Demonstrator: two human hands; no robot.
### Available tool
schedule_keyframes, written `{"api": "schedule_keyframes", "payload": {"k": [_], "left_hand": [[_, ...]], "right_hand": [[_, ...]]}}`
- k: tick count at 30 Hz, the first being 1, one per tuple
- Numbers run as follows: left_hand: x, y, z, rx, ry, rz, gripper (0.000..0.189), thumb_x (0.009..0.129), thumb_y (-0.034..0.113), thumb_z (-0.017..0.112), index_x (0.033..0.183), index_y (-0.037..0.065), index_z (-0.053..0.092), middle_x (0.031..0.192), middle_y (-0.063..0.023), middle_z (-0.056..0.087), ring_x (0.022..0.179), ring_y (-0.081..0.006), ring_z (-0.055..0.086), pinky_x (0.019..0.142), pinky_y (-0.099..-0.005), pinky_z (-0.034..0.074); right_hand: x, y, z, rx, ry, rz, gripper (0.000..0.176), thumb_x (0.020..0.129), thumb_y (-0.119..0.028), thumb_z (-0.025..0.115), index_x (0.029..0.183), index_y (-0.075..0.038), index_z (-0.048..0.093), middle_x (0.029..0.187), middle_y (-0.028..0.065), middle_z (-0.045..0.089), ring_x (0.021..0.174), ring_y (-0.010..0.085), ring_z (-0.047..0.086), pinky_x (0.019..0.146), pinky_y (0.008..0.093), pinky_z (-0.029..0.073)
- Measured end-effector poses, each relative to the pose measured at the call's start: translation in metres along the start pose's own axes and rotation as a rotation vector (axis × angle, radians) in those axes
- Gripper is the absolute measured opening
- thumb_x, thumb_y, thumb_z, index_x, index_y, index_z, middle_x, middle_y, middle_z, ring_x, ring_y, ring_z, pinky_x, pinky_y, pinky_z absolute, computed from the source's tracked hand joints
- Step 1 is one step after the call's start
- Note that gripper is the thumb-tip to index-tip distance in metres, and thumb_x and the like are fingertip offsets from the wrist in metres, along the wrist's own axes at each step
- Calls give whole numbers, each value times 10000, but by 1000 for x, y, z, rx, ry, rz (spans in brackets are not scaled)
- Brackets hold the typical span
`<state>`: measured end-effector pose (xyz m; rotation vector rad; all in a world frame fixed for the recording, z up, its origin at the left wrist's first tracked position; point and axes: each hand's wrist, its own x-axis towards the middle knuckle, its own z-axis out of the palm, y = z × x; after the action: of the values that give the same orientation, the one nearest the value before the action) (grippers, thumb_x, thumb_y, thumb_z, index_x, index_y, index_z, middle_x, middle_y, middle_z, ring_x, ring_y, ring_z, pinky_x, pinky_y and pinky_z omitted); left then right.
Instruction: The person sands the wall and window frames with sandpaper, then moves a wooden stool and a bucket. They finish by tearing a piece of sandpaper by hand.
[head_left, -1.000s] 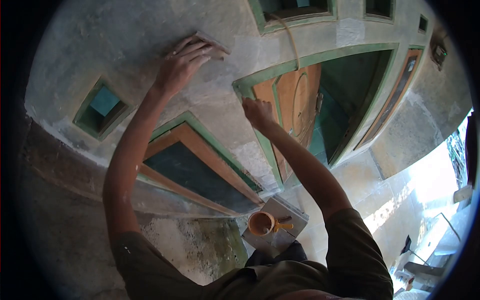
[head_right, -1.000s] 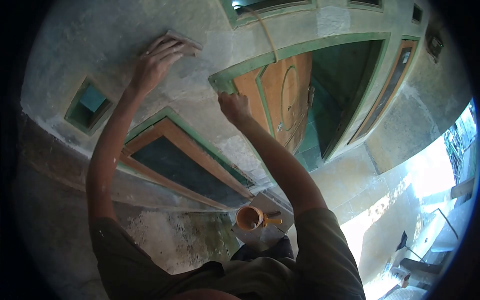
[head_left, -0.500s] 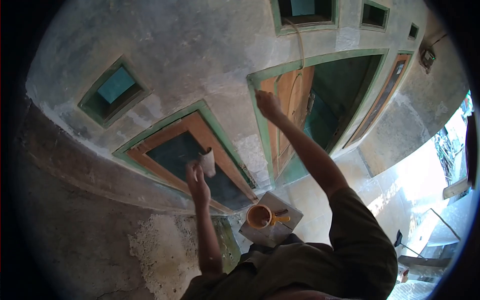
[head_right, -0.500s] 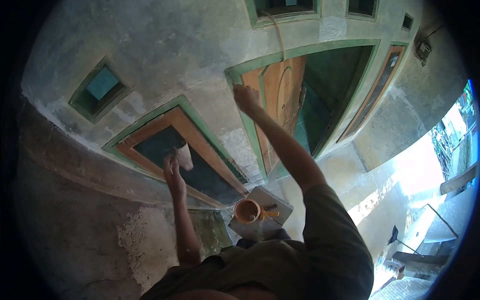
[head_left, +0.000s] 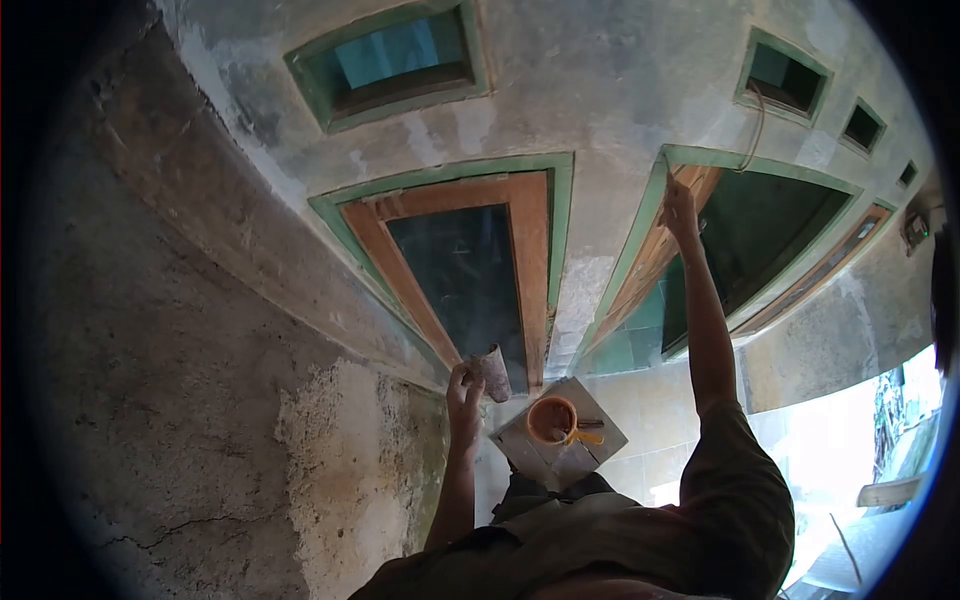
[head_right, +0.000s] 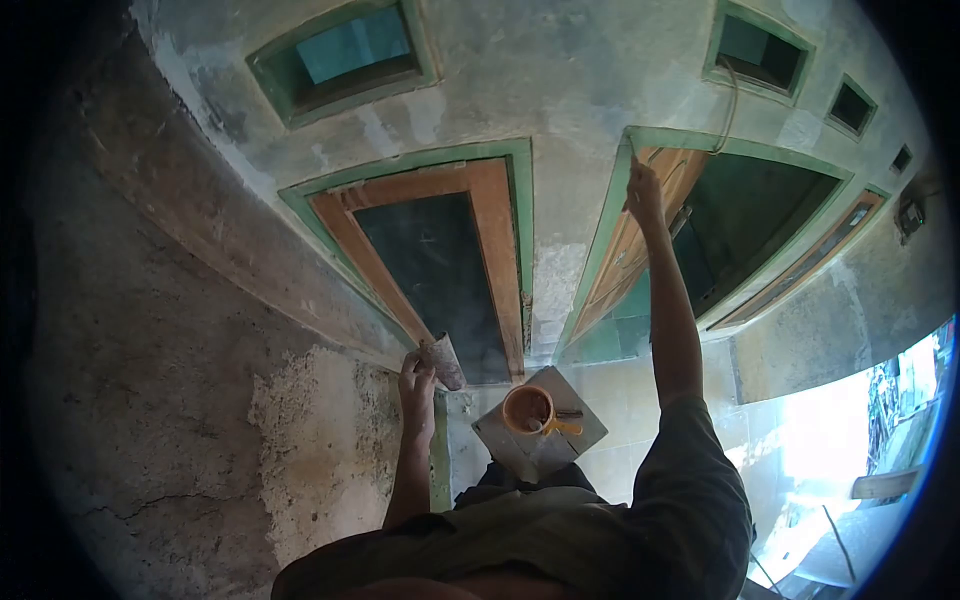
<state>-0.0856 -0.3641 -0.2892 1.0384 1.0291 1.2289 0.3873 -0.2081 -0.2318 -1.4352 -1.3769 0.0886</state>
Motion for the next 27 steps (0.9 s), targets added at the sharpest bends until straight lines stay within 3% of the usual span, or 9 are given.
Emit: {"api": "schedule_keyframes", "payload": {"k": [1, 2, 5, 9, 12, 17, 20, 26, 27], "left_hand": [[-2, 2, -1, -55, -41, -14, 263, 910, 162, 588, 1120, 16, 528, 1019, -40, 543, 976, -132, 508, 905, -298, 391], [-2, -1, -5, -59, -36, -20, 263, 910, 162, 588, 1120, 16, 528, 1019, -40, 543, 976, -132, 508, 905, -298, 391], [4, -6, -10, -111, -156, 23, 279, 898, 123, 645, 1120, 12, 517, 1038, -51, 566, 1007, -136, 531, 934, -309, 396], [16, -9, -16, -105, -210, -8, 263, 901, 94, 652, 1102, 16, 501, 1064, -63, 576, 1047, -149, 541, 958, -329, 400], [27, -1, -18, -110, -218, -7, 256, 908, 93, 644, 1101, 21, 494, 1076, -68, 576, 1064, -156, 543, 961, -326, 403], [51, 0, -33, -62, -179, 79, 254, 918, 100, 629, 1116, 36, 484, 1079, -65, 567, 1066, -161, 544, 968, -321, 404], [47, 10, -46, -108, -197, 48, 289, 923, 136, 628, 1152, 25, 490, 1059, -47, 554, 1035, -145, 523, 947, -302, 389], [47, 24, -65, -50, -92, 100, 238, 929, 185, 627, 1087, 38, 527, 1034, -35, 551, 1034, -138, 508, 933, -307, 383], [46, 26, -68, -48, -78, 116, 226, 926, 181, 630, 1072, 41, 529, 1026, -32, 547, 1028, -136, 506, 928, -306, 384]], "right_hand": [[1, -4, -1, 16, 18, 78, 318, 1016, -211, 410, 998, 76, 545, 517, 101, 498, 405, 208, 597, 392, 327, 493], [2, -7, -1, 33, 40, 157, 415, 1036, -257, 388, 806, 55, 537, 487, 118, 483, 390, 225, 588, 401, 339, 488], [3, 2, -6, 35, -15, 22, 410, 1043, -284, 364, 834, 35, 512, 481, 52, 490, 385, 157, 588, 372, 284, 498], [6, 0, -9, 25, -32, 90, 415, 1039, -283, 378, 784, 23, 494, 462, 40, 462, 365, 146, 570, 362, 272, 491], [4, -18, -6, -19, 25, 231, 483, 1046, -351, 364, 732, -4, 486, 464, 73, 438, 372, 194, 575, 376, 328, 479], [18, 6, -15, -112, -10, 190, 503, 1039, -388, 365, 717, -13, 458, 485, 70, 413, 356, 204, 562, 365, 335, 479], [14, 26, -16, -290, -7, 61, 512, 1042, -384, 357, 714, -2, 450, 517, 100, 432, 413, 223, 591, 420, 370, 481], [0, -46, -11, -139, -25, 471, 478, 1031, -376, 386, 770, 6, 503, 632, 168, 545, 667, 305, 662, 602, 464, 463], [-6, -54, -11, -451, 35, 368, 438, 1024, -372, 398, 819, -13, 544, 692, 178, 591, 724, 331, 665, 638, 471, 479]]}}
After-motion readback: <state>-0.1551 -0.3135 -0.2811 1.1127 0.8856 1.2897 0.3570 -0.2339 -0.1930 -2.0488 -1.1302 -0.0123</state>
